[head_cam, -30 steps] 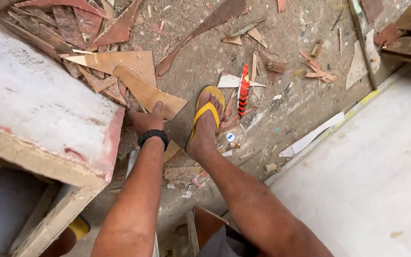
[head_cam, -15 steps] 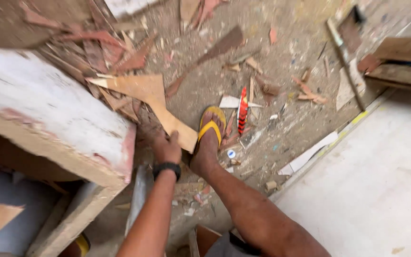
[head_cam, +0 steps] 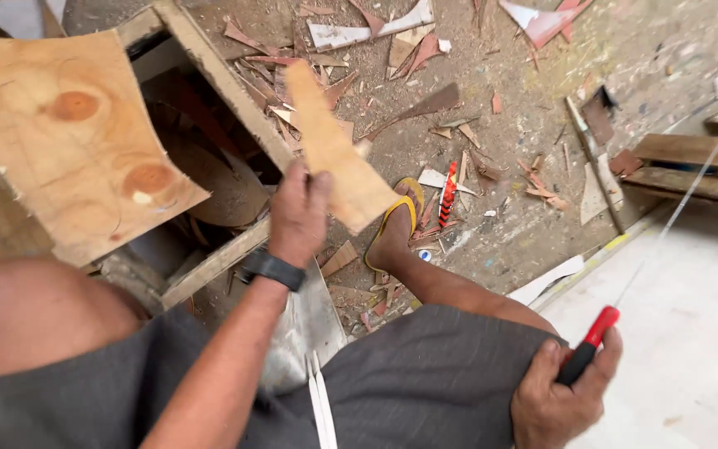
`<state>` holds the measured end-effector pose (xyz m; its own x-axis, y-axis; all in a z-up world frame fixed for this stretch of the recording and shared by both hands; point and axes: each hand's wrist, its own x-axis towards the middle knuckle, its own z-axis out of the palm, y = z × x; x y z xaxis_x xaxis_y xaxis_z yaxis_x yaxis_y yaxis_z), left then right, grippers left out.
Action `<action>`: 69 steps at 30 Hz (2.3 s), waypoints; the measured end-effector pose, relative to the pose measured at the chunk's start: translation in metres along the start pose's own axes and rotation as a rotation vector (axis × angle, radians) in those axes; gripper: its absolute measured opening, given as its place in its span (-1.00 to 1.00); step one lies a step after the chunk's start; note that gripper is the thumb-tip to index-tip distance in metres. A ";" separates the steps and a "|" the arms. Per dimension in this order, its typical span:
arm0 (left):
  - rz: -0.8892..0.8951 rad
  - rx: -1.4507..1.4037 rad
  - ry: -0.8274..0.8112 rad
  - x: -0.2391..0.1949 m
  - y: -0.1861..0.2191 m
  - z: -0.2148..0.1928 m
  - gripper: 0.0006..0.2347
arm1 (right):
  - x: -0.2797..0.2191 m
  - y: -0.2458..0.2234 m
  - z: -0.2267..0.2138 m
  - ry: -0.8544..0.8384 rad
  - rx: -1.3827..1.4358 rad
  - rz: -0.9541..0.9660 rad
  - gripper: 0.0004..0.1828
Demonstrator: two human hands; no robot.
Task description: Using a hand saw to cut a curved shape out of a piece of plywood while sitting on a low stool.
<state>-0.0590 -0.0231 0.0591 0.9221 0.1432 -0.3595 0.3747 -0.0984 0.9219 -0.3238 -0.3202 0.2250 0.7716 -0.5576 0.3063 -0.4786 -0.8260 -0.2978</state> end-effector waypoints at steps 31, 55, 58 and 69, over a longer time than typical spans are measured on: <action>-0.285 0.322 -0.072 0.040 -0.028 -0.064 -0.61 | 0.000 -0.179 0.084 -0.687 0.388 -0.160 -0.36; -0.273 0.395 -0.152 0.030 -0.014 -0.080 -0.76 | -0.011 -0.183 0.090 -0.771 0.465 0.109 -0.30; -0.259 0.738 -0.308 0.022 -0.015 -0.093 -0.77 | -0.009 -0.178 0.097 -0.763 0.427 0.054 -0.33; -0.084 0.687 -0.183 0.012 0.005 -0.074 -0.50 | 0.000 -0.173 0.126 -0.767 0.415 -0.144 -0.42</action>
<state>-0.0536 0.0511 0.0703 0.8663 0.0161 -0.4993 0.3660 -0.7008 0.6123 -0.1884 -0.1666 0.1629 0.9525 -0.1175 -0.2808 -0.2793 -0.7041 -0.6528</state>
